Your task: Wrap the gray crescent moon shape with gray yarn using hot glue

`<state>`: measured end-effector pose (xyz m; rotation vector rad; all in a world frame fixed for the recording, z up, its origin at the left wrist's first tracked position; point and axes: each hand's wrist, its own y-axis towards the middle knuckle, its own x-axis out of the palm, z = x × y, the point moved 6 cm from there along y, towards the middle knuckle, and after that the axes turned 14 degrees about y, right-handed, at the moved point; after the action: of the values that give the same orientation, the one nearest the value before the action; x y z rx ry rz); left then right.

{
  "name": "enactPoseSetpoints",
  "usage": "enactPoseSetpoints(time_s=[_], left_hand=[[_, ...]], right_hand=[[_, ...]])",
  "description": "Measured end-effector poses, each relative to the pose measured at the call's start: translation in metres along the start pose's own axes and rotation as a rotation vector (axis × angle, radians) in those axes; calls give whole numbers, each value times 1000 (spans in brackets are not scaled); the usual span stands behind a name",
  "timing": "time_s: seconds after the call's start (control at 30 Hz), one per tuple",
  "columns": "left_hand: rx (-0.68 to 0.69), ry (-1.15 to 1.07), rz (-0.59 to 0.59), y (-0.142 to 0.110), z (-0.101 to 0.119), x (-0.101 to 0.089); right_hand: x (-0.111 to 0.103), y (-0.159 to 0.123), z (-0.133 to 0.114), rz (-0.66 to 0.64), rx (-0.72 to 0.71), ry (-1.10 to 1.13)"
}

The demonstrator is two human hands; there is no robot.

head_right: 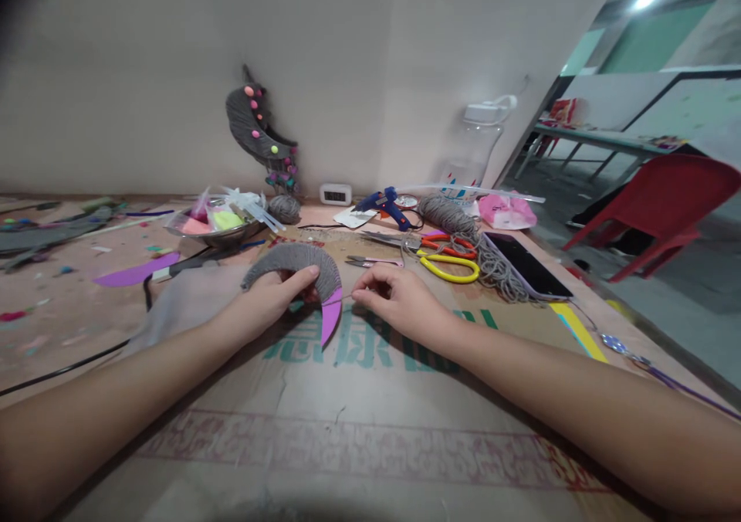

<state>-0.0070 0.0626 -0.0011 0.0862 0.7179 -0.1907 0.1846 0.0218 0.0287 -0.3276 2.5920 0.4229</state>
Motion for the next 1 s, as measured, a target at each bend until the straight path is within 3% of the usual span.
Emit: enactPoseSetpoints(time_s=[0.3,0.43,0.57,0.67,0.87,1.0], left_hand=[[121,76,-109,-5,10,5],[131,73,-106,-6,11,6],[78,68,-116,-7,9,7],[123,64,-132,-8,10,8],[159,60,-211,-7,9,16],[277,-43,-176,-11,23,14]], right_hand=[[1,0,1,30,1,0],[1,0,-2,33,-18,-20],[2,-1,-5,-10,-39,7],[5,-1,-5,-66,-51,74],[10,0,4,-69,84,194],[6,0,5,12,113,309]])
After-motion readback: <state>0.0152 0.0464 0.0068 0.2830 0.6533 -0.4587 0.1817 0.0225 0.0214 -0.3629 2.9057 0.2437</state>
